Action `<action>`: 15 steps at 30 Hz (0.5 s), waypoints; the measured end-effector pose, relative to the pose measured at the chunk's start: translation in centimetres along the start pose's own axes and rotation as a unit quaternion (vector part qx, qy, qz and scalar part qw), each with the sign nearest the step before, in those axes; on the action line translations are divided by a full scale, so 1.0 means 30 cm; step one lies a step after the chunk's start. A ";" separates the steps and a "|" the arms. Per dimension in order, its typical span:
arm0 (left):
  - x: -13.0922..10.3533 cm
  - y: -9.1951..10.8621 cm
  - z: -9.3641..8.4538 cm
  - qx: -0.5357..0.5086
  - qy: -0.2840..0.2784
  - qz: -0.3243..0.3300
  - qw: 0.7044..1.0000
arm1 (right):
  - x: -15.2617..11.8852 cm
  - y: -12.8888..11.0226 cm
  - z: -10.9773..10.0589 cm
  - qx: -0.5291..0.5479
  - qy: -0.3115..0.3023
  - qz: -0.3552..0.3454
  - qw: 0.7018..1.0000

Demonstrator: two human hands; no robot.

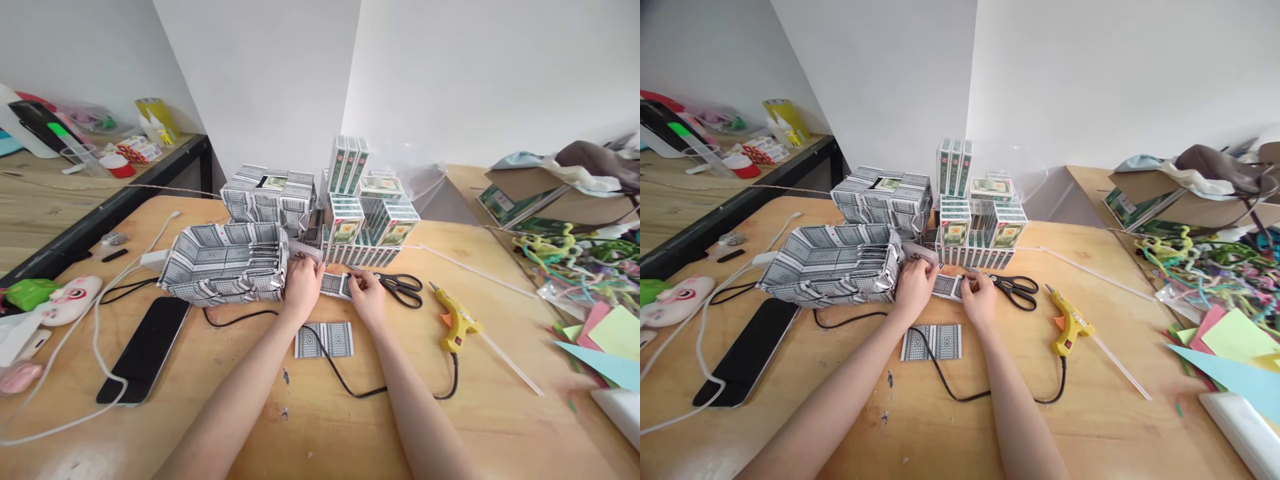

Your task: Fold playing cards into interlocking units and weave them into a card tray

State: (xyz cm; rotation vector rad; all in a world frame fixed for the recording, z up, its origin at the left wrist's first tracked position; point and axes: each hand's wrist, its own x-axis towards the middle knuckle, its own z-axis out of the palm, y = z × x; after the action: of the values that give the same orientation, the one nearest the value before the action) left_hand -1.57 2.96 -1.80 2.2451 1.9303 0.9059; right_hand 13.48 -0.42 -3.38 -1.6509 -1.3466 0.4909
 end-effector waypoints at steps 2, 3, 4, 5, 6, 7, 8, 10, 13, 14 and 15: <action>0.009 0.007 0.003 0.020 -0.014 -0.018 1.000 | -0.006 0.002 -0.002 0.005 0.001 -0.001 1.000; 0.012 0.009 0.005 0.027 -0.017 -0.024 0.999 | -0.006 -0.001 -0.001 0.010 0.005 -0.002 1.000; 0.015 0.010 0.007 0.030 -0.018 -0.027 0.999 | -0.004 -0.008 0.000 0.017 0.015 -0.003 1.000; 0.015 0.011 0.008 0.032 -0.019 -0.027 0.999 | 0.002 -0.018 0.002 0.027 0.030 -0.003 0.999; 0.015 0.010 0.010 0.032 -0.019 -0.025 0.999 | 0.011 -0.032 0.003 0.038 0.049 -0.002 0.998; 0.013 0.010 0.010 0.032 -0.021 -0.022 0.999 | 0.021 -0.046 0.001 0.052 0.070 0.000 0.996; 0.011 0.009 0.011 0.034 -0.023 -0.019 0.999 | 0.029 -0.059 -0.004 0.067 0.088 0.005 0.994; 0.008 0.007 0.012 0.042 -0.032 -0.017 0.998 | 0.019 -0.062 -0.039 0.099 0.089 0.004 0.991; 0.007 0.006 0.014 0.057 -0.049 -0.021 0.997 | -0.143 0.033 -0.167 0.137 -0.141 -0.128 0.972; 0.008 0.005 0.014 0.060 -0.054 -0.024 0.996 | -0.244 0.093 -0.227 0.142 -0.245 -0.214 0.935; 0.009 0.005 0.015 0.061 -0.059 -0.026 0.996 | -0.366 0.160 -0.290 0.144 -0.326 -0.279 0.892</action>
State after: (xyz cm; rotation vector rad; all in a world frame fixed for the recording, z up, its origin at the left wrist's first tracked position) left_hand -1.21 3.33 -2.01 2.2433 2.0316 0.6511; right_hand 19.30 -13.86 -5.64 -0.8010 -2.0297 0.8846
